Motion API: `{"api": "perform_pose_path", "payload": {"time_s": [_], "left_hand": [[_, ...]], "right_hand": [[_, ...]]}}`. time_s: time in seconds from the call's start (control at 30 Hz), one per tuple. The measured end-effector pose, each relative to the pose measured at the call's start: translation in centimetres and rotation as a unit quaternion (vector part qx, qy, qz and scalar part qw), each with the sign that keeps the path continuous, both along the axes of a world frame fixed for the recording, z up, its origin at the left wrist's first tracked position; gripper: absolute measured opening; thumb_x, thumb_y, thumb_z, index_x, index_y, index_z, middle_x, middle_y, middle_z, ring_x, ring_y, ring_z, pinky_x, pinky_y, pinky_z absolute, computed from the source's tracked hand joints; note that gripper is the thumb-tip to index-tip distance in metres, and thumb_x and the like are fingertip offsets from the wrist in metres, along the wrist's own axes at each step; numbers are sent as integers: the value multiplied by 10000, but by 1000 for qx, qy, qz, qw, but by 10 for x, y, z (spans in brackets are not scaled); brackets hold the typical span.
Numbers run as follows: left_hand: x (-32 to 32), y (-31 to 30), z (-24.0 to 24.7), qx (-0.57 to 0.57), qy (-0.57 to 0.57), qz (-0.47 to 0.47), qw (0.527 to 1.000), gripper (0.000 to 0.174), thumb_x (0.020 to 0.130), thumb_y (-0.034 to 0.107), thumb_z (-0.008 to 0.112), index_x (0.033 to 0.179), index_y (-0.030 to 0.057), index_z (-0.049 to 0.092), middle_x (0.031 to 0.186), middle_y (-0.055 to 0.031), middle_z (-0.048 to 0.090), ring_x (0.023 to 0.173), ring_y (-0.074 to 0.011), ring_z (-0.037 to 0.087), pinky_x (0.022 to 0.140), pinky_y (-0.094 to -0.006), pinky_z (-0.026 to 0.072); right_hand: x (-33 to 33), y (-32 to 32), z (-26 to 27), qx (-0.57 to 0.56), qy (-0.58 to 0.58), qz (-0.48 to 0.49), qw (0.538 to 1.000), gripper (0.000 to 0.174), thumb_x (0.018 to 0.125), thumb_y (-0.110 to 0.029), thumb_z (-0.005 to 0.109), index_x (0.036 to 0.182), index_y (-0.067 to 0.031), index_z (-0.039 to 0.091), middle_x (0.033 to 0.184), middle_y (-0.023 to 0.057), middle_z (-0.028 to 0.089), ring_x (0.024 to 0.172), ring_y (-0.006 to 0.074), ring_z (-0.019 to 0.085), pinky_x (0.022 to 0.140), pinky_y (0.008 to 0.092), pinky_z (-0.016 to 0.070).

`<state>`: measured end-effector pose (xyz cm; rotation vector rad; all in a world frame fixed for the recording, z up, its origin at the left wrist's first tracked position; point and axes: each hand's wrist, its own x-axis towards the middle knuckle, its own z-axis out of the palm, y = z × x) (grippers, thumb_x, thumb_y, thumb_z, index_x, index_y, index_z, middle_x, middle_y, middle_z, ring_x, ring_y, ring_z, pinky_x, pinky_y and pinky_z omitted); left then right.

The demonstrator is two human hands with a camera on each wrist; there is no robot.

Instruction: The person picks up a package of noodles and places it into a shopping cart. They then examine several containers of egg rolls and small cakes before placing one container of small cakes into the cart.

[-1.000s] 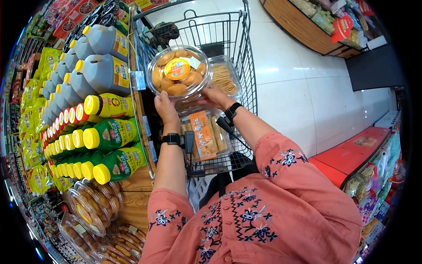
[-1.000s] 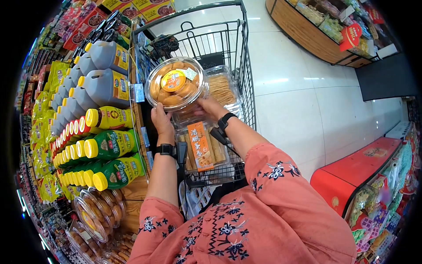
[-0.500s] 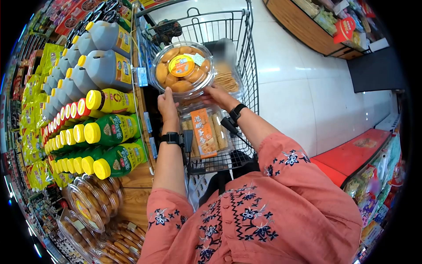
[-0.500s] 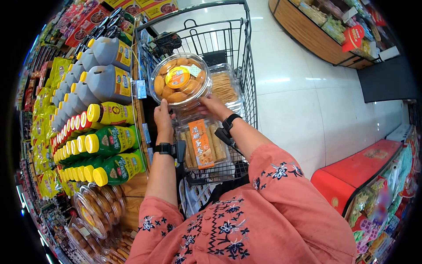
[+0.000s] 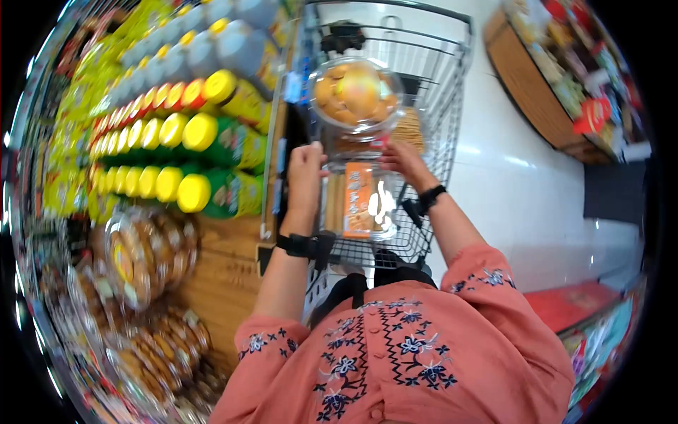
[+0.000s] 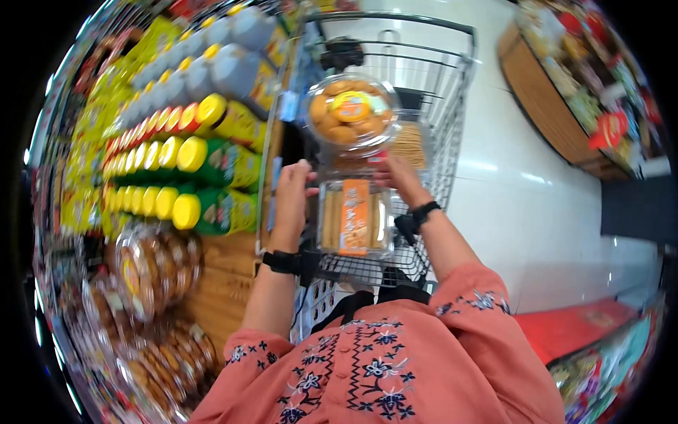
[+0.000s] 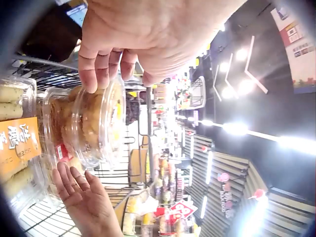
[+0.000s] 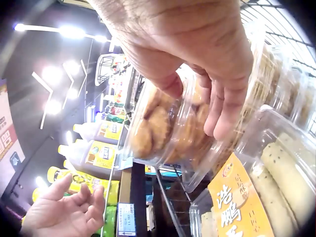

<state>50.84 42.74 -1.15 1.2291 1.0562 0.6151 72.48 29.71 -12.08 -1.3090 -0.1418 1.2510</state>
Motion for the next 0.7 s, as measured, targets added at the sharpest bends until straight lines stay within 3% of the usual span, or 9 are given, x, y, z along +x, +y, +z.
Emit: {"api": "perform_pose_path", "payload": {"time_s": [0.2,0.3,0.43,0.53,0.7], "left_hand": [[-113,-45,63,1,-46,67,997,286,1020,297,542,1102,24,564,1039,-91,644,894,-144,636,710,-264,523],[-172,-59,87,25,-49,131,990,241,1024,262,526,1074,27,553,1021,-92,655,847,-132,638,699,-247,512],[-244,-75,107,53,-55,257,963,237,1032,277,513,1041,43,547,961,-84,656,793,-125,636,668,-253,510],[-310,-70,110,138,-55,356,923,272,1031,326,517,1037,56,539,906,-74,638,776,-139,631,652,-278,510],[-403,-38,135,175,-66,541,820,387,997,425,547,1095,51,522,1029,-91,612,839,-178,630,671,-316,516]], "right_hand": [[-53,-5,68,29,21,84,996,286,961,-242,560,1107,3,568,990,125,639,888,238,689,773,343,597],[-94,-2,101,72,12,190,979,288,995,-280,542,1118,-24,584,1034,118,661,935,214,688,797,357,595],[-156,12,147,71,6,339,938,281,989,-235,554,1127,6,597,1051,141,666,879,224,701,779,341,595],[-202,24,177,110,18,433,895,336,992,-288,568,1165,0,585,1062,122,658,917,199,686,798,311,572],[-275,61,222,185,29,509,840,344,985,-303,581,1161,-7,566,1066,97,622,948,204,671,812,322,565]]}}
